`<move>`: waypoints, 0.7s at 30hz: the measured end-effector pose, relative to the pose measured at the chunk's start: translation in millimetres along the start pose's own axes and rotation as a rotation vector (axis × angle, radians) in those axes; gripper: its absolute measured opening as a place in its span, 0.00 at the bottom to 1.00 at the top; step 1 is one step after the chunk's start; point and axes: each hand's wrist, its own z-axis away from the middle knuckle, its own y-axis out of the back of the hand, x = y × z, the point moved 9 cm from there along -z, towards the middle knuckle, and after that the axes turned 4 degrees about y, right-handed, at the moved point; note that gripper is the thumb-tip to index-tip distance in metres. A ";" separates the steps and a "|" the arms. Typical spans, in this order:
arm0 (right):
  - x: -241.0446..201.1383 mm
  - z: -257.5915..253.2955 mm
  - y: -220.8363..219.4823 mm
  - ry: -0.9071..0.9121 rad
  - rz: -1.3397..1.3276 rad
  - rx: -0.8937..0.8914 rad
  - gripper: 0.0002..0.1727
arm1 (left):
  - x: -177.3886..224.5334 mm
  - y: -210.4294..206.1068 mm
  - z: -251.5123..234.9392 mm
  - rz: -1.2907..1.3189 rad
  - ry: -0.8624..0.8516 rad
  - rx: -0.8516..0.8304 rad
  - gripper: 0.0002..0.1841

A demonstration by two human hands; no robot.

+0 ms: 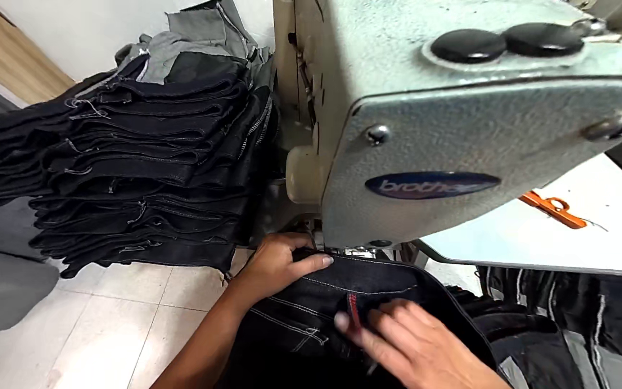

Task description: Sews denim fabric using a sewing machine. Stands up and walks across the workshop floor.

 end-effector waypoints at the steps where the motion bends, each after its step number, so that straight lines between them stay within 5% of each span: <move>1: 8.3 -4.0 8.8 -0.057 0.029 0.059 0.21 | -0.3 -0.6 1.2 0.009 -0.017 0.013 0.15; 4: 34.9 -6.2 31.9 -0.179 0.139 0.245 0.18 | -0.8 -3.2 2.2 0.020 -0.058 0.022 0.16; 10: 46.2 -17.7 38.2 -0.189 0.106 0.267 0.14 | 3.8 -5.6 -0.5 0.002 -0.072 -0.002 0.19; 17: 81.9 -12.3 7.6 -0.571 -0.494 0.175 0.10 | 5.2 -8.8 -5.2 -0.074 0.053 -0.135 0.21; 21: 83.9 -19.7 15.4 -0.509 -0.224 0.192 0.10 | 27.8 4.0 4.4 -0.267 -0.028 0.097 0.22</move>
